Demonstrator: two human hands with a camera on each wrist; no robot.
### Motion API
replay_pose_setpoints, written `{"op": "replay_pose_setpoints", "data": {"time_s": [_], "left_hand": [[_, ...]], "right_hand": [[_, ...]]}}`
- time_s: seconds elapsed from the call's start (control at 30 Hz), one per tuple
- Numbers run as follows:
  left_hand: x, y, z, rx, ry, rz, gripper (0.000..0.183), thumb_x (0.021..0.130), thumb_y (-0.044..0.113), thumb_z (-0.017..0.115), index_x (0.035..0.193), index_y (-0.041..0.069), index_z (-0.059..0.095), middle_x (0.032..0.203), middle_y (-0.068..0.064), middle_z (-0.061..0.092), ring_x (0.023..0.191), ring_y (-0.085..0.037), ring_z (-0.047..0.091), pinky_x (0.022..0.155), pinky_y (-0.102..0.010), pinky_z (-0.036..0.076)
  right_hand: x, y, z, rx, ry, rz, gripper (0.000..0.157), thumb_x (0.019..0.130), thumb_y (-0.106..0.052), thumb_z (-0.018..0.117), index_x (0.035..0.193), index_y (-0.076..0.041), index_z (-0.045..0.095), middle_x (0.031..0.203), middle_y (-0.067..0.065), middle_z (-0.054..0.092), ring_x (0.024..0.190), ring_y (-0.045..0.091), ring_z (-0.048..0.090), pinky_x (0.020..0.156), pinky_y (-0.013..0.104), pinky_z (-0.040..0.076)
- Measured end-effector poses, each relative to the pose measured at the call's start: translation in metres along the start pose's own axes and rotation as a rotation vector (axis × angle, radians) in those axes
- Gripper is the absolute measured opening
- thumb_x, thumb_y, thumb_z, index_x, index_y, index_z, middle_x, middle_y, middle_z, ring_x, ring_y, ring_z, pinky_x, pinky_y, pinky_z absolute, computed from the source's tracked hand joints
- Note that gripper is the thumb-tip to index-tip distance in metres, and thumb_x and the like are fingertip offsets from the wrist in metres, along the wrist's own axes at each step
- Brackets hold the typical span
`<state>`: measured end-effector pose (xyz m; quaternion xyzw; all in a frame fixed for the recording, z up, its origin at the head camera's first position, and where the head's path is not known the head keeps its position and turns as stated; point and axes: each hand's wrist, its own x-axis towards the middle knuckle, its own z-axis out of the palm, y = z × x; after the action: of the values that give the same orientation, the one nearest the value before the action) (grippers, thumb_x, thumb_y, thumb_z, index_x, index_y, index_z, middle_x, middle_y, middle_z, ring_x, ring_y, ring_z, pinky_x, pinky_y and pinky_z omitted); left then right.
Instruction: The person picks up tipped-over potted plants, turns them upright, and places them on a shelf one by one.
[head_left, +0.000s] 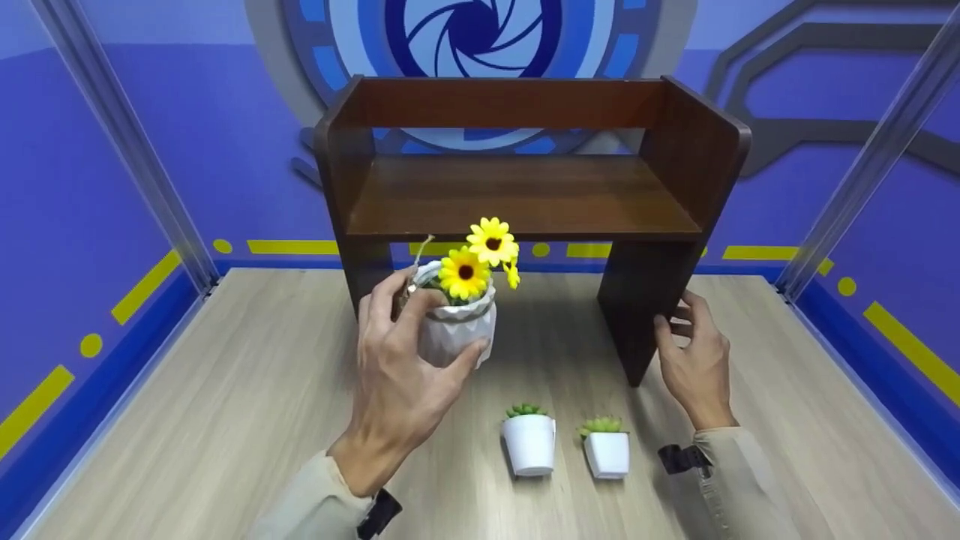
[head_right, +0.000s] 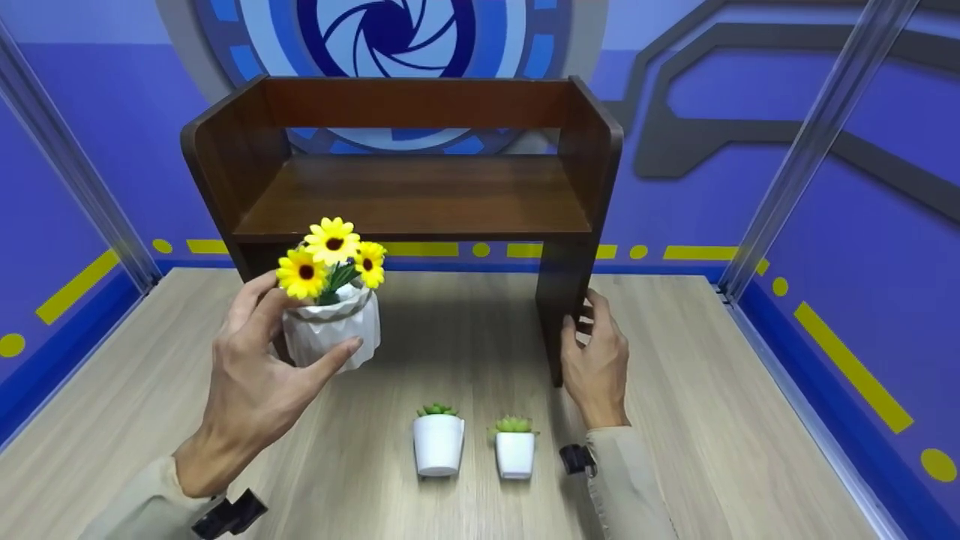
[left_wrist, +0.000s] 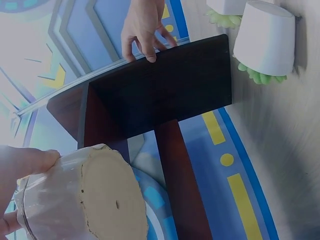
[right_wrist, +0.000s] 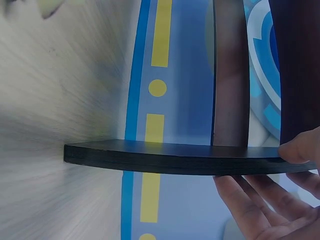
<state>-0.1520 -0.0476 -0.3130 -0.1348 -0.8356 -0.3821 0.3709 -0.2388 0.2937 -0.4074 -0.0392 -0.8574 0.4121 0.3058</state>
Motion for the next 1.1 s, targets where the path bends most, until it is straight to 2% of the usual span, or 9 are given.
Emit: {"op": "replay_pose_setpoints", "data": {"time_s": [0.47, 0.57, 0.73, 0.97, 1.1], "left_hand": [[0.012, 0.003, 0.006, 0.060, 0.049, 0.032, 0.044, 0.072, 0.024, 0.092, 0.105, 0.010, 0.066, 0.144, -0.020, 0.051, 0.125, -0.035, 0.045, 0.098, -0.050, 0.052], [0.015, 0.003, 0.005, 0.063, 0.068, 0.042, 0.044, 0.072, 0.024, 0.092, 0.105, 0.010, 0.066, 0.144, -0.020, 0.050, 0.125, -0.035, 0.045, 0.097, -0.050, 0.053], [0.024, 0.005, 0.003, 0.051, 0.098, 0.054, 0.044, 0.072, 0.025, 0.092, 0.104, 0.010, 0.066, 0.144, -0.019, 0.051, 0.125, -0.034, 0.046, 0.098, -0.050, 0.052], [0.034, 0.005, -0.001, 0.042, 0.122, 0.052, 0.044, 0.072, 0.026, 0.092, 0.103, 0.009, 0.065, 0.144, -0.020, 0.051, 0.125, -0.035, 0.046, 0.098, -0.049, 0.050], [0.038, 0.008, -0.003, 0.051, 0.134, 0.051, 0.044, 0.073, 0.026, 0.091, 0.104, 0.009, 0.065, 0.144, -0.020, 0.051, 0.126, -0.035, 0.045, 0.097, -0.048, 0.051]], "right_hand": [[-0.001, 0.001, 0.000, -0.002, -0.005, -0.001, 0.043, 0.099, -0.021, 0.063, 0.142, -0.017, 0.056, 0.119, 0.014, 0.073, 0.100, 0.030, 0.074, 0.076, 0.014, 0.046], [0.000, 0.001, 0.001, -0.006, 0.003, -0.006, 0.043, 0.099, -0.020, 0.063, 0.141, -0.016, 0.056, 0.117, 0.014, 0.074, 0.098, 0.029, 0.074, 0.079, 0.020, 0.048], [0.000, 0.000, 0.000, 0.007, 0.003, -0.015, 0.042, 0.099, -0.019, 0.063, 0.140, -0.013, 0.056, 0.117, 0.015, 0.073, 0.098, 0.032, 0.073, 0.087, 0.038, 0.051], [0.001, -0.002, -0.002, 0.023, -0.007, -0.004, 0.042, 0.099, -0.020, 0.063, 0.141, -0.013, 0.056, 0.118, 0.017, 0.073, 0.099, 0.034, 0.073, 0.088, 0.037, 0.048], [0.001, -0.001, -0.001, 0.017, -0.008, -0.001, 0.043, 0.099, -0.020, 0.062, 0.141, -0.014, 0.055, 0.118, 0.016, 0.073, 0.099, 0.034, 0.073, 0.089, 0.042, 0.050]]}}
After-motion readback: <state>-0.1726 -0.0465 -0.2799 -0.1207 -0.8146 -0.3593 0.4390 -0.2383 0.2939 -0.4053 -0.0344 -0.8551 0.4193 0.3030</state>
